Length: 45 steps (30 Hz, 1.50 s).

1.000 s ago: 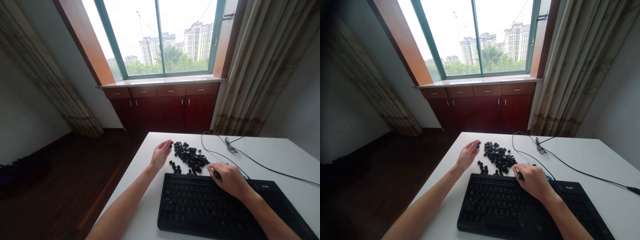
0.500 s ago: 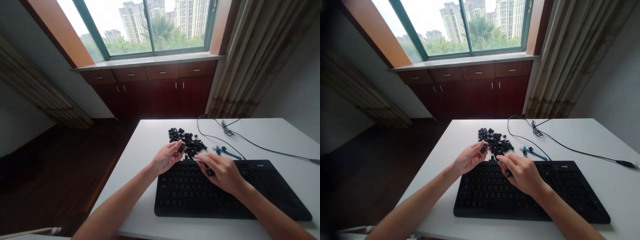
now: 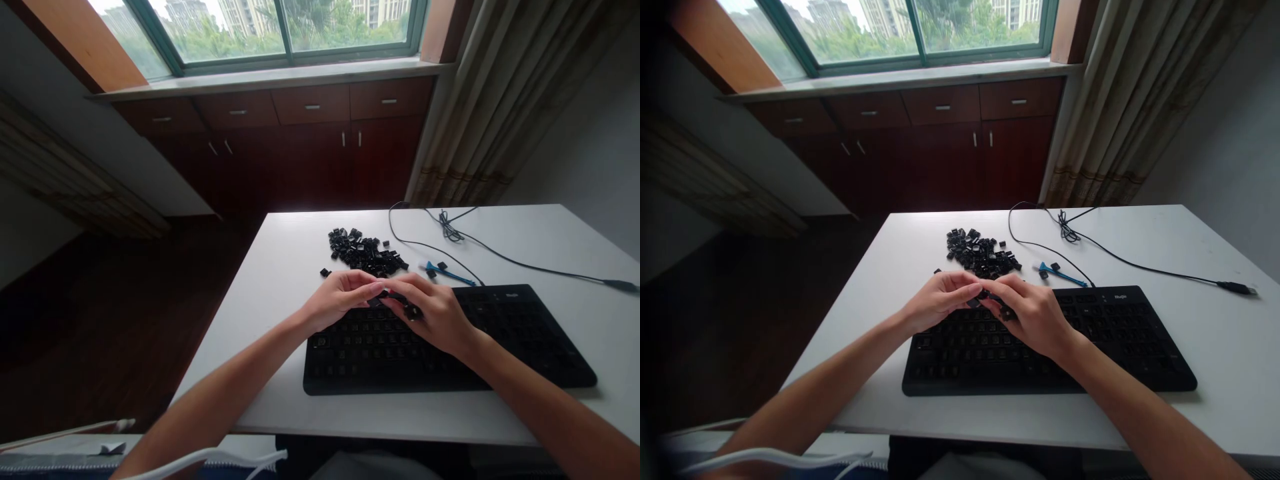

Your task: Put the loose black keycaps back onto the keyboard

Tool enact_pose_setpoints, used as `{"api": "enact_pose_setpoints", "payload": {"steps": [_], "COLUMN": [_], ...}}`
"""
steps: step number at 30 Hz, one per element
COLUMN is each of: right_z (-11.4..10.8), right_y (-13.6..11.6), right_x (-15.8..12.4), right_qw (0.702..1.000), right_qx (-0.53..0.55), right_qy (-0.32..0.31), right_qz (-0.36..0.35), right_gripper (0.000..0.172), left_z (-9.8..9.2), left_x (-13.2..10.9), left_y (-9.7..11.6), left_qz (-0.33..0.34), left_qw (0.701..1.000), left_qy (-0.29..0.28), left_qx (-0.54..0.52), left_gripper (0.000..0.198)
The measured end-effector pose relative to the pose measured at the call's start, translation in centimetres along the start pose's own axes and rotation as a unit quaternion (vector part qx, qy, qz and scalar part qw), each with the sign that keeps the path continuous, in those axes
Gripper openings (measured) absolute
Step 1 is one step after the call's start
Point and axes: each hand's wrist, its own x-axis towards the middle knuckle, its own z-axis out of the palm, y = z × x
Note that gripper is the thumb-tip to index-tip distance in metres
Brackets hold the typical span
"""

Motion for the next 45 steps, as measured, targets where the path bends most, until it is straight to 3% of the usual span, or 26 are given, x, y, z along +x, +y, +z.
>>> {"api": "enact_pose_setpoints", "payload": {"steps": [10,16,19,25,36,45], "right_z": [-0.4,-0.3,-0.2,-0.3,-0.2,-0.3], "right_y": [-0.3,-0.4,-0.3,-0.1,0.2,0.0], "right_x": [0.1,0.0,-0.1,0.0,0.0,0.0], "right_qw": [0.999,0.999,0.999,0.999,0.999,0.999], "right_qx": [0.016,0.002,0.008,-0.022,-0.030,-0.054], "right_qy": [0.046,0.048,0.041,0.026,0.010,-0.008], "right_qz": [0.001,-0.015,-0.017,-0.014,0.008,0.001], "right_gripper": [0.038,0.040,0.038,0.042,0.033,0.031], "left_z": [0.0,-0.7,-1.1,-1.2,-1.8,-2.2], "left_x": [0.4,0.8,1.0,0.9,1.1,0.9], "left_y": [0.0,0.7,0.8,0.9,0.4,0.9], "left_qz": [-0.011,-0.043,-0.047,-0.030,-0.010,0.008], "left_qw": [0.993,0.951,0.933,0.945,0.965,0.958], "left_qy": [0.007,0.043,0.060,0.043,0.004,-0.033], "left_qx": [-0.118,-0.303,-0.352,-0.322,-0.261,-0.284], "left_gripper": [0.029,0.012,0.014,0.015,0.015,0.038]}}
